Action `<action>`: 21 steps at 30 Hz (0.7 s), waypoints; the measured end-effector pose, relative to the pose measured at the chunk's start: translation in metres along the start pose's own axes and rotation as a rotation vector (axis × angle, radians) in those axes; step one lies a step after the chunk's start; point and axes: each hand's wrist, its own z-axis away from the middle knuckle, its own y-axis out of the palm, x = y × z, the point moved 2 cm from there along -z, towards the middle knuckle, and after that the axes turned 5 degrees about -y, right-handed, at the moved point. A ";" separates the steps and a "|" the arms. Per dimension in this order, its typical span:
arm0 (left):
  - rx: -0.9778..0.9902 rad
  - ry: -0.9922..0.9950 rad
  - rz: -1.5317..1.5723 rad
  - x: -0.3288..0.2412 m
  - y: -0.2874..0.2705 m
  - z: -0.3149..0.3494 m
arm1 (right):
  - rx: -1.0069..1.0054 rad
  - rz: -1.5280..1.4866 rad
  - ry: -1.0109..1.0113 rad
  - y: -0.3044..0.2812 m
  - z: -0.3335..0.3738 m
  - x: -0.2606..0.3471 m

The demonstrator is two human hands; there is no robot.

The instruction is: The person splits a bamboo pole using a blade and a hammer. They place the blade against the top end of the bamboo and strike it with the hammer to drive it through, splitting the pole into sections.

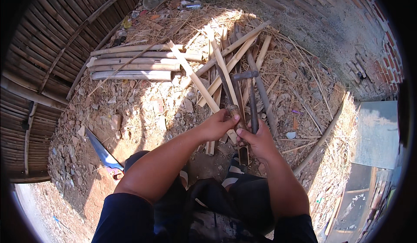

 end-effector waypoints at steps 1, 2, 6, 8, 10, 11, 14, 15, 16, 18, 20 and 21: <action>-0.040 0.015 -0.123 0.004 -0.010 -0.005 | -0.046 0.048 -0.023 -0.003 -0.003 0.003; -0.078 0.010 -0.274 0.012 -0.026 -0.015 | -0.063 0.056 -0.021 -0.008 -0.006 0.005; -0.040 -0.371 -0.529 0.055 -0.120 -0.057 | -0.148 0.089 0.019 -0.021 -0.020 0.011; -0.170 -0.381 -0.756 0.079 -0.182 -0.072 | -0.181 0.072 0.018 -0.031 -0.025 0.009; -0.461 -0.404 -1.005 0.124 -0.240 -0.078 | -0.193 0.079 0.043 -0.031 -0.028 0.014; -0.522 -0.460 -0.990 0.131 -0.254 -0.076 | -0.206 0.082 0.058 -0.032 -0.030 0.016; -0.575 -0.587 -0.960 0.126 -0.266 -0.084 | -0.247 0.082 0.061 -0.037 -0.034 0.013; -0.615 -0.568 -0.966 0.130 -0.272 -0.086 | -0.243 0.085 0.072 -0.035 -0.036 0.014; -0.647 -0.548 -0.973 0.135 -0.275 -0.091 | -0.245 0.088 0.087 -0.034 -0.037 0.015; -0.646 -0.619 -1.119 0.125 -0.279 -0.107 | -0.249 0.094 0.104 -0.033 -0.042 0.015; -0.671 -0.532 -1.398 0.126 -0.288 -0.124 | -0.245 0.128 0.122 -0.025 -0.048 0.018; -0.714 -0.530 -1.450 0.127 -0.293 -0.133 | -0.238 0.130 0.127 -0.023 -0.050 0.018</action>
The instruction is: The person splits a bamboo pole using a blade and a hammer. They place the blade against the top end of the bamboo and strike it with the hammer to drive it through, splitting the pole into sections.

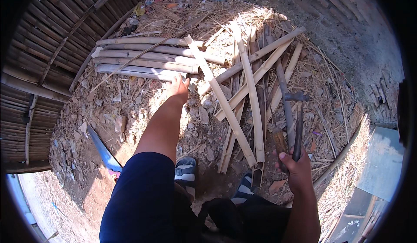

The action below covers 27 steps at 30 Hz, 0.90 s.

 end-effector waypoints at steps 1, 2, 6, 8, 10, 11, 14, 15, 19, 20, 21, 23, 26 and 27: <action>-0.047 -0.016 -0.041 -0.004 0.002 -0.009 | 0.005 0.004 0.004 0.002 -0.001 0.000; -0.068 -0.030 -0.066 -0.007 0.005 -0.017 | 0.012 0.009 0.009 0.005 -0.002 0.000; -0.120 -0.073 -0.157 -0.013 0.016 -0.035 | 0.004 0.031 0.043 0.015 -0.004 0.001; -0.132 -0.009 -0.204 -0.010 0.020 -0.034 | 0.010 0.058 0.029 0.018 -0.004 -0.001; -0.148 0.063 -0.261 0.001 0.031 -0.028 | 0.032 0.081 0.025 0.019 -0.003 -0.001; -0.129 0.140 -0.239 0.008 0.031 -0.022 | 0.037 0.086 0.023 0.019 -0.002 -0.002; -0.124 0.366 -0.195 0.035 0.024 0.004 | 0.038 0.094 -0.002 0.017 0.003 -0.003; -0.206 0.381 -0.193 0.051 0.019 0.013 | 0.040 0.098 0.002 0.018 0.005 -0.002; -0.490 0.396 0.063 0.110 -0.066 0.074 | 0.079 0.030 -0.046 0.019 0.019 0.005; -0.619 0.407 0.136 0.131 -0.095 0.091 | 0.101 -0.001 -0.078 0.020 0.025 0.011; -0.747 0.420 0.206 0.152 -0.122 0.111 | 0.118 -0.033 -0.100 0.022 0.029 0.015; -0.899 0.361 0.294 0.175 -0.187 0.159 | 0.119 -0.082 -0.128 0.021 0.043 0.021; -1.172 0.281 0.536 0.207 -0.263 0.228 | 0.133 -0.121 -0.222 0.016 0.066 0.030; -1.258 0.251 0.556 0.217 -0.281 0.252 | 0.141 -0.143 -0.243 0.017 0.072 0.033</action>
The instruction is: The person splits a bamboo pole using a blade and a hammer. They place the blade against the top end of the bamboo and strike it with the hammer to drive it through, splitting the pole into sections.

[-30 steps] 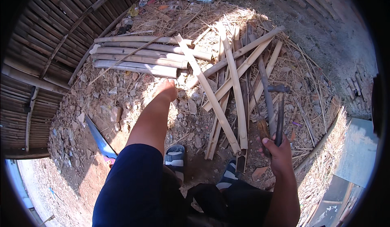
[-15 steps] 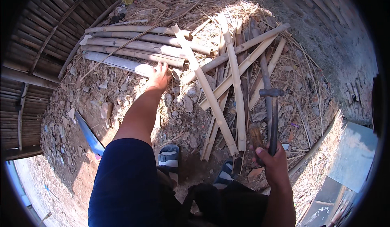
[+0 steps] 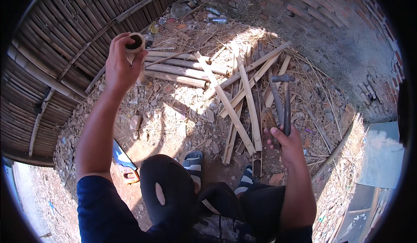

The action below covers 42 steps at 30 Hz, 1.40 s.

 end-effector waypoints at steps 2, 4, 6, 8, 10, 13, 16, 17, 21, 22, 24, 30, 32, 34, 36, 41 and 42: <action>-0.017 -0.193 0.150 -0.018 -0.048 -0.018 | -0.001 -0.046 -0.048 0.000 0.016 0.014; -0.090 -0.253 0.410 -0.052 -0.087 -0.027 | -0.034 -0.064 -0.099 0.003 0.035 0.030; -0.119 -0.274 0.550 -0.078 -0.117 -0.029 | -0.027 -0.089 -0.168 0.001 0.051 0.039; -0.094 -0.272 0.599 -0.102 -0.141 -0.018 | -0.019 -0.076 -0.198 -0.002 0.070 0.035; -0.087 -0.263 0.691 -0.120 -0.151 -0.005 | -0.031 -0.085 -0.188 -0.008 0.087 0.030; -0.058 -0.291 0.761 -0.150 -0.159 0.021 | -0.050 -0.137 -0.132 -0.011 0.103 0.027; -0.008 -0.315 0.857 -0.176 -0.150 0.045 | -0.028 -0.149 -0.129 -0.018 0.103 0.020; 0.003 -0.317 0.807 -0.185 -0.148 0.052 | -0.016 -0.127 -0.139 -0.023 0.099 0.015; 0.030 -0.365 0.782 -0.203 -0.143 0.064 | -0.015 -0.121 -0.145 -0.032 0.095 0.010; 0.043 -0.375 0.777 -0.207 -0.142 0.065 | -0.021 -0.132 -0.138 -0.034 0.096 0.009; 0.030 -0.351 0.805 -0.218 -0.148 0.064 | -0.024 -0.134 -0.140 -0.039 0.095 0.009; 0.139 -0.373 0.773 -0.228 -0.133 0.072 | -0.044 -0.088 -0.171 -0.048 0.100 0.010; 0.161 -0.364 0.804 -0.235 -0.126 0.067 | -0.046 -0.095 -0.182 -0.050 0.098 0.013; 0.185 -0.350 0.822 -0.246 -0.123 0.060 | -0.039 -0.099 -0.187 -0.052 0.099 0.015; 0.214 -0.347 0.867 -0.248 -0.110 0.058 | -0.012 -0.106 -0.201 -0.053 0.100 0.018; 0.259 -0.345 0.925 -0.258 -0.086 0.051 | 0.003 -0.130 -0.264 -0.046 0.109 0.028; 0.276 -0.350 0.931 -0.261 -0.084 0.049 | 0.006 -0.157 -0.279 -0.044 0.113 0.032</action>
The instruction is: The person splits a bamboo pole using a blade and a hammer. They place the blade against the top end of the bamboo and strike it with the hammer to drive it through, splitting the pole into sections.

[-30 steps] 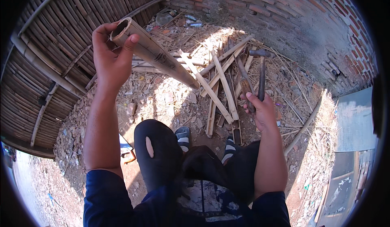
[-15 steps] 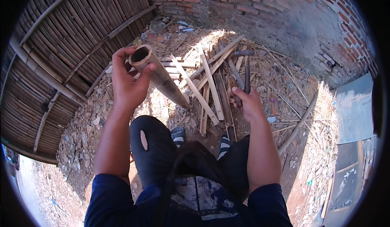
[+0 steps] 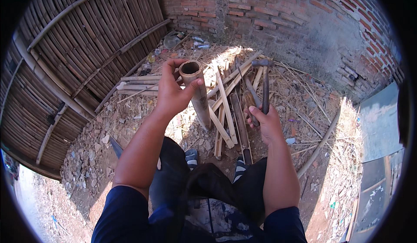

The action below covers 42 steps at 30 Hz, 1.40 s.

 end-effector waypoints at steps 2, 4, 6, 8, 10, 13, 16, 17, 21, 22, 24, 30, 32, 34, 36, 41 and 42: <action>-0.010 -0.003 0.044 -0.005 0.008 -0.001 | 0.012 -0.064 -0.051 0.009 0.009 0.012; -0.012 -0.021 0.090 -0.006 0.013 -0.002 | 0.033 -0.139 -0.127 0.024 0.018 0.025; -0.005 -0.001 0.085 -0.005 0.018 -0.004 | 0.059 -0.156 -0.225 0.040 0.017 0.034; 0.019 -0.004 0.050 -0.008 0.021 -0.001 | 0.064 -0.137 -0.317 0.056 0.006 0.038; 0.103 -0.029 0.099 -0.010 0.022 0.002 | 0.093 -0.121 -0.370 0.065 -0.004 0.048; 0.288 -0.002 0.196 -0.008 0.018 -0.004 | 0.164 -0.069 -0.435 0.070 -0.029 0.049; 0.513 -0.114 0.199 -0.010 0.017 -0.012 | 0.178 -0.007 -0.451 0.077 -0.039 0.045; 0.507 -0.165 0.171 -0.012 0.015 -0.013 | 0.174 0.032 -0.434 0.083 -0.037 0.048; 0.500 -0.199 0.297 0.004 0.011 -0.016 | 0.139 0.275 -0.535 0.090 -0.054 0.042; 0.505 -0.152 0.294 0.006 0.012 -0.015 | 0.117 0.310 -0.542 0.093 -0.054 0.043; 0.513 -0.057 0.286 0.008 0.014 -0.014 | 0.073 0.379 -0.555 0.100 -0.051 0.047; 0.669 -0.154 0.310 0.006 0.017 -0.019 | 0.133 0.354 -0.581 0.104 -0.062 0.036; 0.697 -0.142 0.305 0.001 0.020 -0.021 | 0.180 0.315 -0.556 0.100 -0.064 0.036; 0.727 -0.198 0.382 -0.002 0.024 -0.021 | 0.207 0.282 -0.574 0.099 -0.064 0.035; 0.733 -0.209 0.416 -0.005 0.025 -0.020 | 0.238 0.209 -0.532 0.101 -0.060 0.035; 0.733 -0.217 0.459 0.000 0.026 -0.019 | 0.221 0.289 -0.534 0.102 -0.055 0.033; 0.725 -0.227 0.464 0.001 0.026 -0.018 | 0.217 0.269 -0.529 0.102 -0.055 0.030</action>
